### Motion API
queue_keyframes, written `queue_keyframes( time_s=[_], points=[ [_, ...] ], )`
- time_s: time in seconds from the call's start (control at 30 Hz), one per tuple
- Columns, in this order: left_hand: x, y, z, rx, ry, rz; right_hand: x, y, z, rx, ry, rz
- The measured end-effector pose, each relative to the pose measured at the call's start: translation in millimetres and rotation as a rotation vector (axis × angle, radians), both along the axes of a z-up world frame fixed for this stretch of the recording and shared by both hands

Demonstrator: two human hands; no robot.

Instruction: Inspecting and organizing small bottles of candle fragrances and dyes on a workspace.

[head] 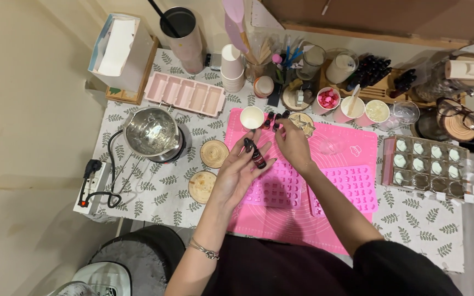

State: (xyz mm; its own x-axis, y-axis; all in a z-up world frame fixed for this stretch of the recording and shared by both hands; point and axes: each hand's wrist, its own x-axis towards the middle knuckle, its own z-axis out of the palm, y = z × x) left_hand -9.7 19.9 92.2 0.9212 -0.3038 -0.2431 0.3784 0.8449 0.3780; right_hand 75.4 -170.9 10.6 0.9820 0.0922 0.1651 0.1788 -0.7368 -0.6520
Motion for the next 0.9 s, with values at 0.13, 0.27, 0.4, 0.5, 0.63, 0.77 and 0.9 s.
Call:
queue_keyframes(
  time_s=[0.13,0.27,0.4,0.5,0.63,0.77,0.9],
  points=[
    [1,-5,-3,0.08,0.006,-0.013,-15,-10,10,0.262,0.226,-0.019],
    [-4,-16,-30,0.513,-0.045,-0.117,-34,-18,32,0.767,0.552,0.174],
    [-14,-30,-53,0.802,-0.045,-0.17,-55,-25,14,0.777,0.717,0.273],
    [-16,-37,-61,0.9,-0.069,-0.182,-63,-30,6,0.804,0.799,0.196],
    [-11,-37,-57,1.017,-0.02,-0.276,-61,-38,5,0.764,0.845,0.198],
    [-8,-31,-48,1.096,0.156,-0.393,-39,-52,-39,0.533,0.693,0.12],
    [-11,-21,-75,1.055,0.221,-0.348,-6,-48,-52,0.206,0.342,-0.08]
  ],
)
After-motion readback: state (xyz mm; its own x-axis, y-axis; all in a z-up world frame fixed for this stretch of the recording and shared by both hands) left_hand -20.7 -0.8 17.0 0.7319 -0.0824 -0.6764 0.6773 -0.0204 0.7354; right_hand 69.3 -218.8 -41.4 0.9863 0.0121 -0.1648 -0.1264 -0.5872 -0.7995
